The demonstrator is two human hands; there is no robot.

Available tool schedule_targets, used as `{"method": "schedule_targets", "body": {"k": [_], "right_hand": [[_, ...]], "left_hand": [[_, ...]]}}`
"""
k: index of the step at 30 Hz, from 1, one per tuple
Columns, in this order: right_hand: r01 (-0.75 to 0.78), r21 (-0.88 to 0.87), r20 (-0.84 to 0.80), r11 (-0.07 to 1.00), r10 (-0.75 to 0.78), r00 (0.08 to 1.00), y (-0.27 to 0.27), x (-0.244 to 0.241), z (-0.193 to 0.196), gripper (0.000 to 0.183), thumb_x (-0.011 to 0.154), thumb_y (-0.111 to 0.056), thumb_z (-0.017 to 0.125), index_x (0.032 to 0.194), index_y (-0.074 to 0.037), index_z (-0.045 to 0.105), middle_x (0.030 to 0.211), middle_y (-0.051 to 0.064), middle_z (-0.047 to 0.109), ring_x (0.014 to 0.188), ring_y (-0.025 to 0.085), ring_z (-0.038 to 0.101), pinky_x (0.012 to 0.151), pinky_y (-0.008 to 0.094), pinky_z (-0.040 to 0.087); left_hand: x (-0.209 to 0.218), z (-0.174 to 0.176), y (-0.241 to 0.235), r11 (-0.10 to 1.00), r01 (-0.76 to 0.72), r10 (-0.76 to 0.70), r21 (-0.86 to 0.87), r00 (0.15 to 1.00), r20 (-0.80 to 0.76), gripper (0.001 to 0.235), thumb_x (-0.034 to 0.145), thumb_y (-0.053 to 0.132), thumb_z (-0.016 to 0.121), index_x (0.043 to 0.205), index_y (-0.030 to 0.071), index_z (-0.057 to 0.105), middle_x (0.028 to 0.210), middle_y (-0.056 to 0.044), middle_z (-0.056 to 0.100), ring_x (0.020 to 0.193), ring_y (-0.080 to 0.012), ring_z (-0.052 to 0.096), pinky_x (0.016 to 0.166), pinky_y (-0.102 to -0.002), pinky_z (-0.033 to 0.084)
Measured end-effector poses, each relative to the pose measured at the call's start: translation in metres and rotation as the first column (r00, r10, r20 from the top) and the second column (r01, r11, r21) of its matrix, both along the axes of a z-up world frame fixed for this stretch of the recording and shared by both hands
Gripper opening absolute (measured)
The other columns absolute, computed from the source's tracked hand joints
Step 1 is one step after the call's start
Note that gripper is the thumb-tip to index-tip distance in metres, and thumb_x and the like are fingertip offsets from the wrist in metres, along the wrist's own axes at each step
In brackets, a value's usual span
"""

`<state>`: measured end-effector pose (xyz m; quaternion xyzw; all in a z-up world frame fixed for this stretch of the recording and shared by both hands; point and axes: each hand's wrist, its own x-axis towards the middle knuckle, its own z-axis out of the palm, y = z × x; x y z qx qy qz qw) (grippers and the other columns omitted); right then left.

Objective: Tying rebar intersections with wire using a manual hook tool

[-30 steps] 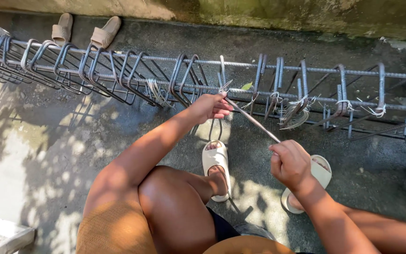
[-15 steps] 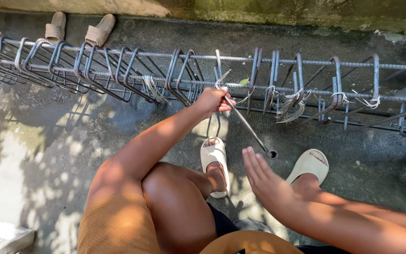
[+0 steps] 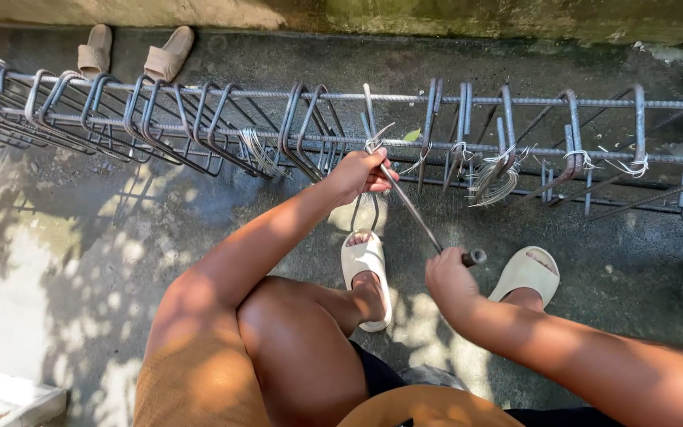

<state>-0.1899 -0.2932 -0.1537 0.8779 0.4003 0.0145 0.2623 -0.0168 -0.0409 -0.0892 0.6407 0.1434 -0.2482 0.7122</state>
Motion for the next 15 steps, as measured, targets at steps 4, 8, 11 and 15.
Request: {"method": "schedule_targets", "body": {"k": [4,8,11,15], "right_hand": [[0.082,-0.131,-0.167,0.988,-0.103,0.980,0.055,-0.026,0.018,0.018,0.098,-0.005,0.054,0.094,0.001,0.070,0.082,0.020,0.070,0.079,0.042,0.069,0.068,0.059,0.051],[0.194,0.195,-0.202,0.962,-0.154,0.967,0.107,-0.052,0.005,0.016,0.092,-0.003,0.053,0.091,0.004,0.068,0.076,0.026,0.062,0.070,0.051,0.065,0.058,0.071,0.045],[0.170,0.392,-0.170,0.904,-0.110,0.979,0.118,-0.053,0.036,0.016,0.092,-0.004,0.056,0.082,0.000,0.067,0.062,0.018,0.057,0.057,0.044,0.061,0.048,0.066,0.042],[0.137,0.438,-0.206,0.888,-0.049,0.977,0.109,-0.052,0.097,0.015,0.089,-0.003,0.057,0.077,-0.005,0.066,0.060,0.013,0.059,0.054,0.038,0.062,0.046,0.053,0.041]], "left_hand": [[-0.005,0.007,0.011,0.998,0.058,-0.058,-0.010,0.998,0.019,0.029,0.099,0.037,0.065,0.100,0.008,0.063,0.093,-0.015,0.079,0.072,-0.0180,0.078,0.068,-0.028,0.067],[-0.013,0.021,0.021,0.992,0.122,-0.122,-0.019,0.992,-0.012,0.030,0.097,0.037,0.069,0.102,0.008,0.062,0.094,-0.014,0.079,0.066,-0.0140,0.075,0.061,-0.022,0.065],[-0.013,0.028,0.028,0.987,0.161,-0.161,-0.016,0.987,0.013,0.030,0.096,0.040,0.070,0.101,0.011,0.063,0.093,-0.010,0.079,0.065,-0.0122,0.074,0.058,-0.020,0.064],[-0.014,0.026,0.029,0.979,0.204,-0.204,0.005,0.979,0.026,0.027,0.098,0.041,0.066,0.099,0.014,0.064,0.092,-0.005,0.079,0.066,-0.0108,0.075,0.056,-0.019,0.064]]}}
